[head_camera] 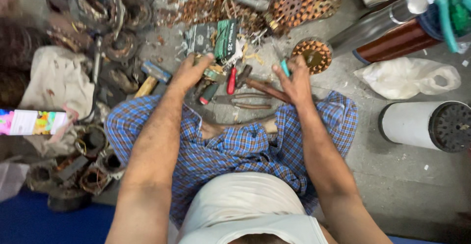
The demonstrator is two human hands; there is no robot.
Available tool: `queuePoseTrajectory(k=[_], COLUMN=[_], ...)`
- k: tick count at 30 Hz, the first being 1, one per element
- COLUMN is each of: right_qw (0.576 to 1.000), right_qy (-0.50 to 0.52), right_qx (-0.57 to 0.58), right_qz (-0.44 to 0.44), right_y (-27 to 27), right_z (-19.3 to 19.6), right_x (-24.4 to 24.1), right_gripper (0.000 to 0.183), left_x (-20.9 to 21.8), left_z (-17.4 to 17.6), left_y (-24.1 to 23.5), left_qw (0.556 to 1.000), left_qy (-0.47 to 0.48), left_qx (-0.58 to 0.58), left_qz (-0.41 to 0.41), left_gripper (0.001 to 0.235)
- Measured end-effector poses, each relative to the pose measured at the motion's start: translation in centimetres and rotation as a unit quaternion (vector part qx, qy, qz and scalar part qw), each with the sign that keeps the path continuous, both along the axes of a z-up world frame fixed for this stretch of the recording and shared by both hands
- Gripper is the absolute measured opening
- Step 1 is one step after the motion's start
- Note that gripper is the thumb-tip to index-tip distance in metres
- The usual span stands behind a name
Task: The person dismantles a fan motor stator using pliers and a screwdriver. They pull copper wires and manipulate small metal components by hand while sitting on a workshop floor surrounded by various motor parts.
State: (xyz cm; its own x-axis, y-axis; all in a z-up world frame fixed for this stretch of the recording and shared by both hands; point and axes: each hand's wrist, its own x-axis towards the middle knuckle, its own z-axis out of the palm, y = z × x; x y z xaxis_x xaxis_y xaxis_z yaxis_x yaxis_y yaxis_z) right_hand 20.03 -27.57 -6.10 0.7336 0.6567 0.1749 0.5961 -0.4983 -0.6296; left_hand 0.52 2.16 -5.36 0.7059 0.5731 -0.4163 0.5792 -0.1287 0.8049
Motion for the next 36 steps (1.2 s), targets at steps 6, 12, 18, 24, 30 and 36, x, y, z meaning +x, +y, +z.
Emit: queuePoseTrajectory(k=[6, 12, 18, 24, 30, 36], right_qw=[0.972, 0.93, 0.888, 0.867, 0.852, 0.715], right_qy=[0.223, 0.333, 0.428, 0.476, 0.516, 0.684], right_qx=[-0.027, -0.02, -0.092, -0.088, -0.07, 0.147], right_qz=[0.069, 0.151, 0.137, 0.12, 0.054, -0.003], right_y=[-0.1, 2.1, 2.5, 2.1, 3.1, 3.8], right_z=[7.5, 12.4, 15.1, 16.6, 14.8, 11.6], right_x=[-6.1, -8.3, -8.1, -8.7, -10.8, -14.5], right_gripper=[0.038, 0.043, 0.045, 0.046, 0.045, 0.033], left_x=[1.1, 0.0, -1.4, -1.3, -2.0, -2.4], left_z=[3.8, 5.2, 4.0, 5.0, 6.5, 7.8], left_y=[-0.4, -2.4, -2.9, -3.0, -3.2, -3.5], left_qw=[0.931, 0.911, 0.963, 0.944, 0.936, 0.953], left_qy=[-0.162, -0.288, -0.252, -0.322, -0.334, -0.287], left_qx=[-0.316, -0.294, -0.091, -0.066, 0.081, 0.036], left_qz=[0.081, 0.002, -0.013, -0.032, -0.076, -0.086], left_gripper=[0.091, 0.087, 0.089, 0.093, 0.088, 0.08])
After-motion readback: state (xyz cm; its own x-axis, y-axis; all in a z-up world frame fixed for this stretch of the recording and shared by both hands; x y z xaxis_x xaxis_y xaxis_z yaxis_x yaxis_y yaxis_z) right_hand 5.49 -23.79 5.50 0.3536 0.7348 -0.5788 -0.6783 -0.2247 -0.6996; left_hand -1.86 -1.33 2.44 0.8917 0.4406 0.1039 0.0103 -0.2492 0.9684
